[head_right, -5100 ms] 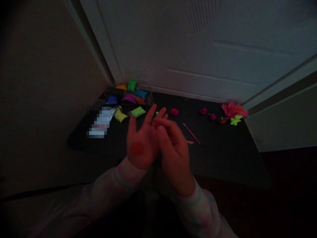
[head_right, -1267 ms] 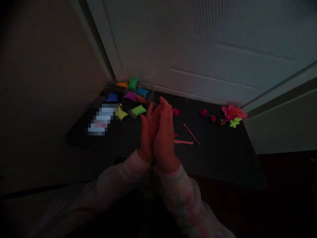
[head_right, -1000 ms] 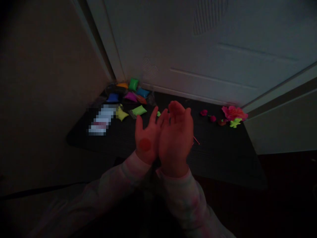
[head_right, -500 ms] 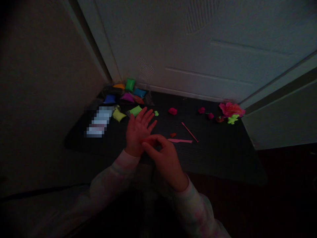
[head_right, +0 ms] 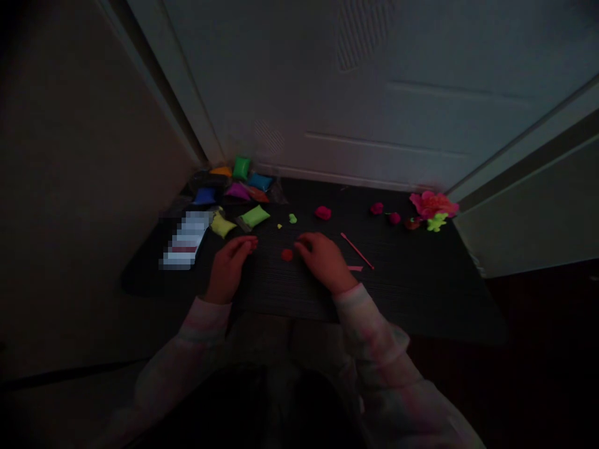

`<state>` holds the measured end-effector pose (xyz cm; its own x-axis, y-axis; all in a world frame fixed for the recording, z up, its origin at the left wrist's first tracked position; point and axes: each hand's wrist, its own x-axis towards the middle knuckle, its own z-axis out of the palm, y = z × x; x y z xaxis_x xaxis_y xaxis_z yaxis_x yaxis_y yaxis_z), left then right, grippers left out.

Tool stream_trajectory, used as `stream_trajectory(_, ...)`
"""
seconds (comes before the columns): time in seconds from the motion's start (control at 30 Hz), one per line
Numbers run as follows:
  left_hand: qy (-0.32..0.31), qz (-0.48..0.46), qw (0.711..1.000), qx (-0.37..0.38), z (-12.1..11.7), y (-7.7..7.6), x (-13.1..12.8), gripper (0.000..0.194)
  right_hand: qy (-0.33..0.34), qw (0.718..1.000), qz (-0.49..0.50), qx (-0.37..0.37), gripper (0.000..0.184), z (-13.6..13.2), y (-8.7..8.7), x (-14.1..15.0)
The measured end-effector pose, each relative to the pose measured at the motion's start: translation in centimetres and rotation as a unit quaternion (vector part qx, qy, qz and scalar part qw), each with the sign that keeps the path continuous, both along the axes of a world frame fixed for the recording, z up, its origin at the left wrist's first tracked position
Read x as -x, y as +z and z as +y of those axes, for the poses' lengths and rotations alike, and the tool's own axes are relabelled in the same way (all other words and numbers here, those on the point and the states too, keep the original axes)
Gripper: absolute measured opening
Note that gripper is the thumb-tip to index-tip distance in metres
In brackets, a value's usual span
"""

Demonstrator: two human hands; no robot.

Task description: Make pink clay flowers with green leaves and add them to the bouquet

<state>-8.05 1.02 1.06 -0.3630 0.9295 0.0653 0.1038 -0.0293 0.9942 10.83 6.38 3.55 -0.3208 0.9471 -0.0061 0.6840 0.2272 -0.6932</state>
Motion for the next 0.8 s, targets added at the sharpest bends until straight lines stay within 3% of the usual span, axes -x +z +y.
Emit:
stream_trajectory(0.1,-0.020,0.056,0.998,0.003,-0.5,-0.1,0.1,0.015,-0.037,0.999,-0.016,-0.018,0.026,-0.2,0.3,-2.9)
stream_trajectory(0.2,-0.043,0.089,0.995,0.005,-0.9,-0.2,-0.2,0.013,-0.039,0.998,-0.040,-0.020,0.020,-0.9,0.0,-4.6)
stream_trajectory(0.43,-0.033,0.068,0.997,0.032,-1.2,-0.5,-0.1,0.011,-0.027,0.999,-0.041,-0.020,0.004,-0.8,-1.3,-3.6)
stream_trajectory(0.53,-0.017,0.008,0.998,0.055,-1.3,-0.2,-0.4,0.010,-0.022,1.000,-0.003,-0.019,0.009,-1.2,-0.5,-3.4)
stream_trajectory(0.63,-0.018,-0.099,0.991,0.087,-1.8,0.9,-2.3,0.018,0.008,0.999,0.047,-0.020,0.024,-3.2,1.1,-2.7)
stream_trajectory(0.73,-0.079,-0.234,0.960,0.135,-2.2,2.5,-5.1,0.038,0.095,0.988,0.107,-0.064,0.014,-6.1,2.2,-1.3)
stream_trajectory(0.8,-0.120,-0.308,0.927,0.175,-2.3,3.4,-6.6,0.043,0.146,0.978,0.090,-0.118,0.007,-7.7,2.1,-0.4)
